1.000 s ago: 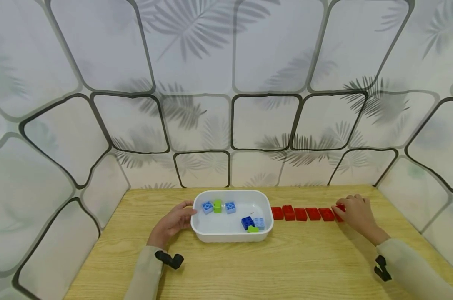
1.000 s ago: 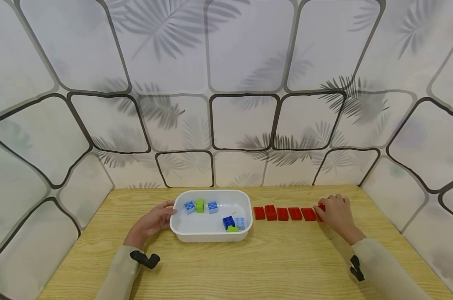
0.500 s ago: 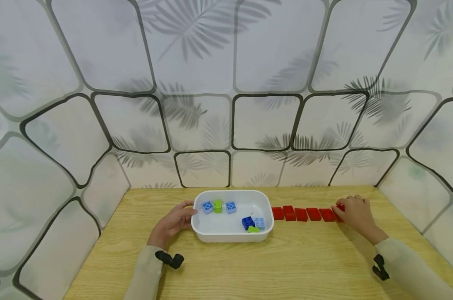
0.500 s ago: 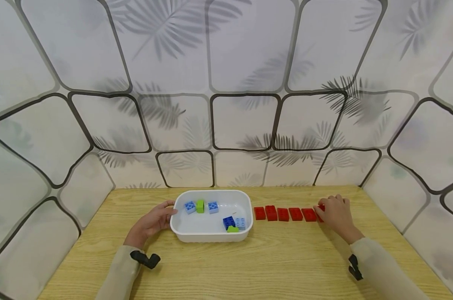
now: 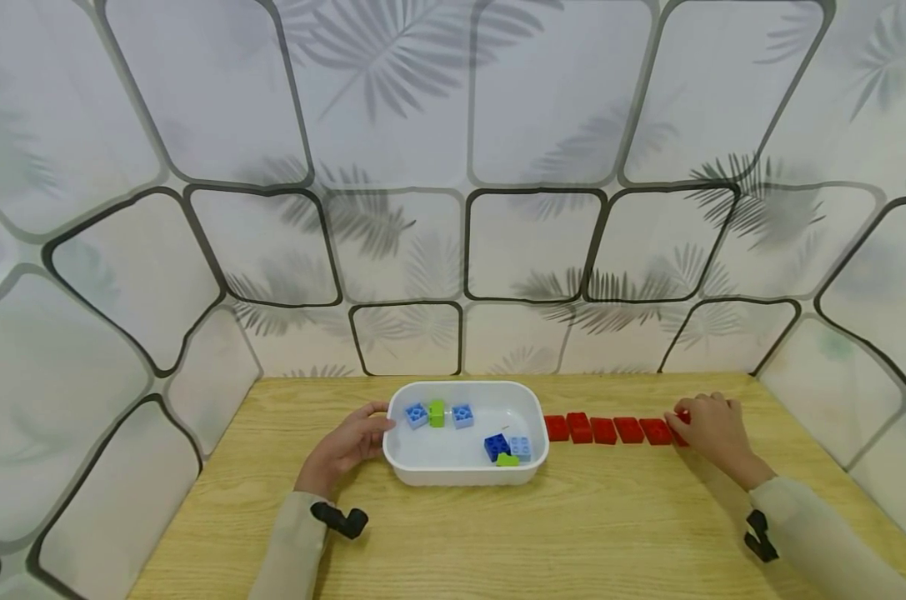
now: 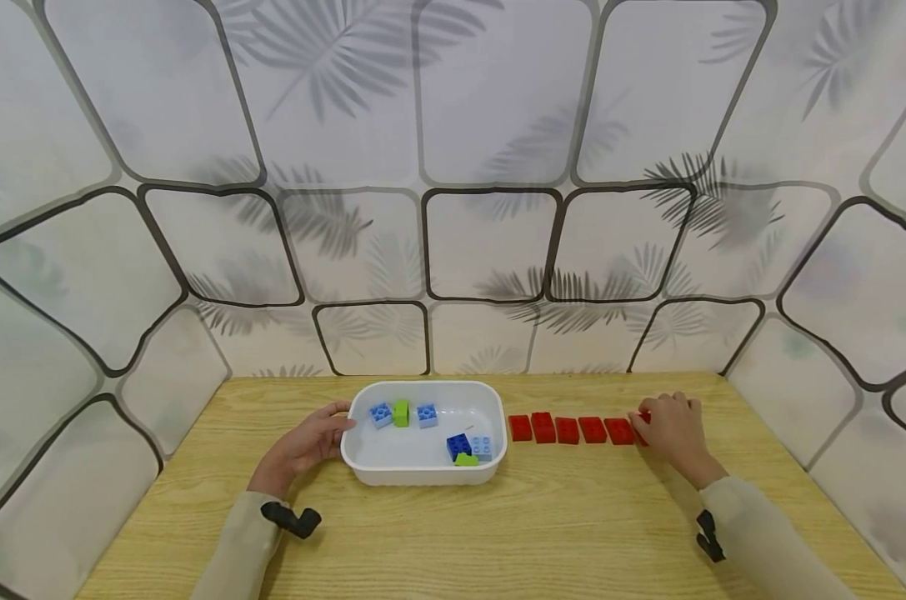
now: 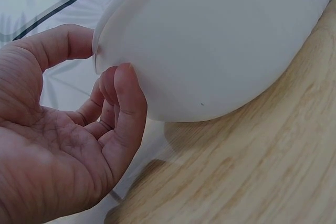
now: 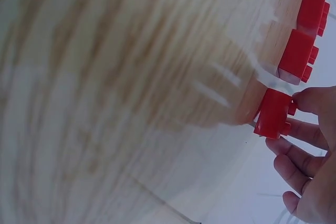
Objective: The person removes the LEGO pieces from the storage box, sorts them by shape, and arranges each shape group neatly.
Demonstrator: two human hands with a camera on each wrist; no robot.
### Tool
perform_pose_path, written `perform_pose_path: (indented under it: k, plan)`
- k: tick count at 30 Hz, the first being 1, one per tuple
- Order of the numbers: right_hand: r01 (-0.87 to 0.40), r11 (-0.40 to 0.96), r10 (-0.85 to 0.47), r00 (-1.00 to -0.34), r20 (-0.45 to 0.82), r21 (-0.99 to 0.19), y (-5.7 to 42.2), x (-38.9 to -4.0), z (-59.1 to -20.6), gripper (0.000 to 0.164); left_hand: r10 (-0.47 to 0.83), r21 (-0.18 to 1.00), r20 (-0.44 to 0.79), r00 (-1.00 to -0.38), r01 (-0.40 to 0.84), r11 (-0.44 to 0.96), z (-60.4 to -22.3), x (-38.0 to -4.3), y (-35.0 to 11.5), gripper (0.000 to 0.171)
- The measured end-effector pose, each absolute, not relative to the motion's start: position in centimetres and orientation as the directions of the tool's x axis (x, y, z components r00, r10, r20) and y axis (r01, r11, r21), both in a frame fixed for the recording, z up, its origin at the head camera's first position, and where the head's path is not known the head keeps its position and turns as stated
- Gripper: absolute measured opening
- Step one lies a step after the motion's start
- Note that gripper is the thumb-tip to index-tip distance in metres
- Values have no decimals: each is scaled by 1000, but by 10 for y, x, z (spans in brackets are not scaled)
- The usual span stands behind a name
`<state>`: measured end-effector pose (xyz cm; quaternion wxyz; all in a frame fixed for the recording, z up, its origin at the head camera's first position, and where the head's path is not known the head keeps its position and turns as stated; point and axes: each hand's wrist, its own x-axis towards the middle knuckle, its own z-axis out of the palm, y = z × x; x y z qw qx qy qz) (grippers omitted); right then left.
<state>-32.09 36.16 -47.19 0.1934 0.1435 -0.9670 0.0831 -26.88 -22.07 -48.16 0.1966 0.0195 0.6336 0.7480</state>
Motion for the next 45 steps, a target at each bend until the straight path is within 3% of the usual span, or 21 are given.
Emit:
perform_pose_path:
  k: [23,34,45]
  plan:
    - [-352,934,-259,-792,554,-67,358,-319,-472,16,294,952,-249,-923,-289,-100,-483,-268,-218,46]
    - [-398,910,-260,-771,581,-121,331,-322,-457,14,298,951,-245,-923,-288,-109,-481,-269,-218,45]
    - [-571,813,-350,-636,688,-114,269,-320,-427,10,296,951,-240,-925,-285,-119,-480,-267,-218,46]
